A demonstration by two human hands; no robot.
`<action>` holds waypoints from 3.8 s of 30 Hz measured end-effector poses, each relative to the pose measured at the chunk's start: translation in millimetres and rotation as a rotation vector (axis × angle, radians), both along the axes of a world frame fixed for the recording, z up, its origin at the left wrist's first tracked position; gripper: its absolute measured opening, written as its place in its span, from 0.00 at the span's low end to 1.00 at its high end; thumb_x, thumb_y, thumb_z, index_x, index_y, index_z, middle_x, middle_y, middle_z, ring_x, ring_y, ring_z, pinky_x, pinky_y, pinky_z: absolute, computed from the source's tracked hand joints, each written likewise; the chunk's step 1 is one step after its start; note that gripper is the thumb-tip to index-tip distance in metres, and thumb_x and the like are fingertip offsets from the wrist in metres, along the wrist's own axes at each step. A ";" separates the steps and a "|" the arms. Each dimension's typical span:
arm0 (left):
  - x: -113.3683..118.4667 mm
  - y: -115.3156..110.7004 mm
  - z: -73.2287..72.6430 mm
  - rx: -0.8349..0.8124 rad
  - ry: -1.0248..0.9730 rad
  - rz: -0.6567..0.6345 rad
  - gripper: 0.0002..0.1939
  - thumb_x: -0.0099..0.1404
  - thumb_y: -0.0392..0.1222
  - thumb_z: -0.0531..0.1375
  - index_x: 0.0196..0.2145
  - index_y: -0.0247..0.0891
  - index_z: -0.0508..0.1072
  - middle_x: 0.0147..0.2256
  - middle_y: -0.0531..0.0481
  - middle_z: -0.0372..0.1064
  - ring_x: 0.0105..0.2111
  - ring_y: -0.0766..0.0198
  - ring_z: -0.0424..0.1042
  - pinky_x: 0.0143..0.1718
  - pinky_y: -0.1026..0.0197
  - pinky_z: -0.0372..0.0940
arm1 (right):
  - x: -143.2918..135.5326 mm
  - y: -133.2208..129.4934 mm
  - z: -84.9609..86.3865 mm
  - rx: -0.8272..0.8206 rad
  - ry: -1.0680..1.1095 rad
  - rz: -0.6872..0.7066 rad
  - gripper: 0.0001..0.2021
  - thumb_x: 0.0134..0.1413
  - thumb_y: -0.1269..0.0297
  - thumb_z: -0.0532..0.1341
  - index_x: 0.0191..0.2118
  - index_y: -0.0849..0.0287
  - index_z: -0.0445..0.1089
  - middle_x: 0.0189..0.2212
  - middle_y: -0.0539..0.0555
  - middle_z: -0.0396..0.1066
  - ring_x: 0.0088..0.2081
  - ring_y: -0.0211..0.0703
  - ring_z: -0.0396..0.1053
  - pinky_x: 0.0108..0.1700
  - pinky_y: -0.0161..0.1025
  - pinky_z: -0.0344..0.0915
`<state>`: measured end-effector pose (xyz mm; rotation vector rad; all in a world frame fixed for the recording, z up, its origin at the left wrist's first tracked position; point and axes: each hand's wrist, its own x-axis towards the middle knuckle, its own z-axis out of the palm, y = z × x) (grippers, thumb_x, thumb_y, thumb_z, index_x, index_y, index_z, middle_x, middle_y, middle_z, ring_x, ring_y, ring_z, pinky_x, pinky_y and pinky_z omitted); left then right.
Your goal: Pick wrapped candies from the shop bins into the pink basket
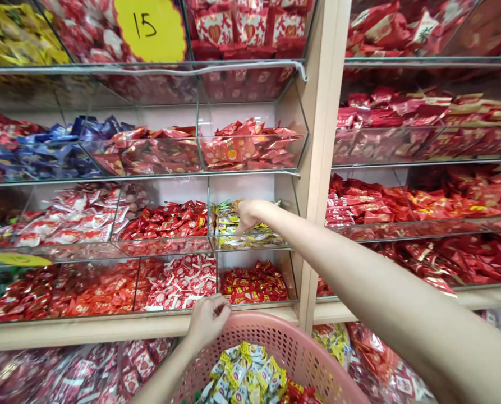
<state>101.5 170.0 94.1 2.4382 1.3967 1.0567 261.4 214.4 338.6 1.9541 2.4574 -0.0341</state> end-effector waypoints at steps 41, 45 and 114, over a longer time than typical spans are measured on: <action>5.2 -3.5 2.4 0.011 0.055 0.036 0.12 0.57 0.36 0.52 0.22 0.38 0.73 0.23 0.54 0.70 0.23 0.67 0.65 0.26 0.64 0.51 | 36.0 -119.1 -199.1 -0.111 0.440 0.427 0.13 0.59 0.65 0.51 0.25 0.60 0.63 0.22 0.49 0.64 0.26 0.35 0.58 0.28 0.33 0.52; 4.6 -3.6 1.6 0.022 0.046 0.033 0.12 0.57 0.36 0.52 0.21 0.38 0.73 0.23 0.54 0.70 0.23 0.67 0.65 0.27 0.64 0.51 | 24.7 -110.1 -219.1 -0.084 0.352 0.390 0.12 0.56 0.70 0.50 0.22 0.60 0.59 0.20 0.48 0.60 0.24 0.34 0.53 0.27 0.34 0.46; 6.3 -5.6 4.1 0.074 0.154 -0.071 0.10 0.58 0.34 0.52 0.24 0.37 0.71 0.25 0.52 0.65 0.26 0.66 0.64 0.28 0.64 0.54 | 40.4 -105.5 -106.7 0.612 0.939 0.187 0.10 0.54 0.59 0.57 0.28 0.60 0.66 0.21 0.48 0.63 0.23 0.33 0.56 0.26 0.32 0.54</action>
